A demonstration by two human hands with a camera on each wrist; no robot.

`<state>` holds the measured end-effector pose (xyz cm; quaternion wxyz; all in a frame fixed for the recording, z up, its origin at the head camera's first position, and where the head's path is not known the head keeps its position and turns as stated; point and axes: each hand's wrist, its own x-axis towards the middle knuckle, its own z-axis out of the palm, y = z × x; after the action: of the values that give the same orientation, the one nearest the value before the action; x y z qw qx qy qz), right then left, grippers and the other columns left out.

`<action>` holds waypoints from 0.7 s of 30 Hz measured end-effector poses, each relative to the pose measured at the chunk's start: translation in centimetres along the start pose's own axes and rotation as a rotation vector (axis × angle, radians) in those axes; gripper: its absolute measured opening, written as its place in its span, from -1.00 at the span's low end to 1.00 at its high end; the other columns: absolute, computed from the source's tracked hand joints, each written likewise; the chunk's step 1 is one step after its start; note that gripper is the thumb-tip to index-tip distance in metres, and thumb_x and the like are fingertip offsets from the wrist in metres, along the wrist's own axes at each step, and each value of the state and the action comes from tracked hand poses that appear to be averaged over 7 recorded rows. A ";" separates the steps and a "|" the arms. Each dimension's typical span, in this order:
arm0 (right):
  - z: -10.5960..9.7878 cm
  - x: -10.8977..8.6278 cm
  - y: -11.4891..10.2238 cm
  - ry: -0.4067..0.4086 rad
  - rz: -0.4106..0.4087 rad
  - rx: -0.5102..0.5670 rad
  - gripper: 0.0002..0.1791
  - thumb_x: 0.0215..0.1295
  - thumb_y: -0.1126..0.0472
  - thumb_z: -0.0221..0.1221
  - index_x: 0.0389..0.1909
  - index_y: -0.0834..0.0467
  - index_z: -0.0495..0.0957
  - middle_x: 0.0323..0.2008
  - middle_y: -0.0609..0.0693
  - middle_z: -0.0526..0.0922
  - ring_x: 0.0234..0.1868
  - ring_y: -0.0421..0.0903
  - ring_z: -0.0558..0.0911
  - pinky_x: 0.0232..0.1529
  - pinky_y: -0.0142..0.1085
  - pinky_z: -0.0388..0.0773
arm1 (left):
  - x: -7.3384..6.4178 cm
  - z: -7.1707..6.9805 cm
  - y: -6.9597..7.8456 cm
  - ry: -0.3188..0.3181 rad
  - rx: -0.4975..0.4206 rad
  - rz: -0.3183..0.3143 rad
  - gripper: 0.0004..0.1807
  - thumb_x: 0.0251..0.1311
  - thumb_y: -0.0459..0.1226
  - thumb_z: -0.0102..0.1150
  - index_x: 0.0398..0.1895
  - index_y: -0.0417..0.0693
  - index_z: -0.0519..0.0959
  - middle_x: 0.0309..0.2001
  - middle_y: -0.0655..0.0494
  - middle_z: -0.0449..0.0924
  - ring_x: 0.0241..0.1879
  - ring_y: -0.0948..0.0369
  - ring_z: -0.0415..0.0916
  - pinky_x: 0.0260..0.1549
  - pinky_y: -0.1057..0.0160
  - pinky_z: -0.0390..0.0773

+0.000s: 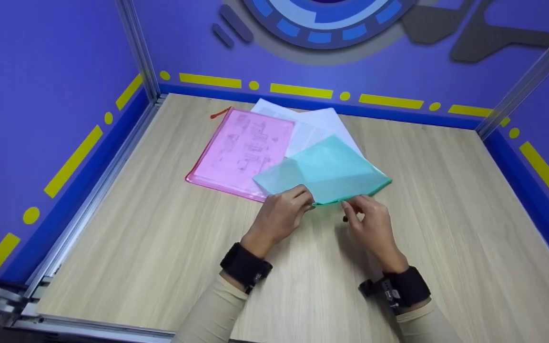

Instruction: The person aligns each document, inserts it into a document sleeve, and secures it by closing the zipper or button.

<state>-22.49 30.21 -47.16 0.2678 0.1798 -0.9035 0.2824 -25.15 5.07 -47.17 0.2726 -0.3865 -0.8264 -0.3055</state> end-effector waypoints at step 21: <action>-0.1 -0.1 0.1 0.007 0.006 -0.009 -0.83 0.48 0.30 0.31 -0.37 0.21 0.71 -0.48 -0.08 0.61 -0.39 -0.18 0.60 -0.33 -0.07 0.61 | 0.0 -0.1 -0.6 0.025 0.078 -0.146 -0.89 0.29 -0.28 0.46 -0.26 -0.04 0.67 -0.29 0.17 0.57 -0.44 0.15 0.60 -0.41 0.25 0.62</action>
<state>-22.42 30.38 -47.18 0.2711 0.1750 -0.9042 0.2798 -25.58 4.72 -47.25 0.2748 -0.3106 -0.8601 -0.2969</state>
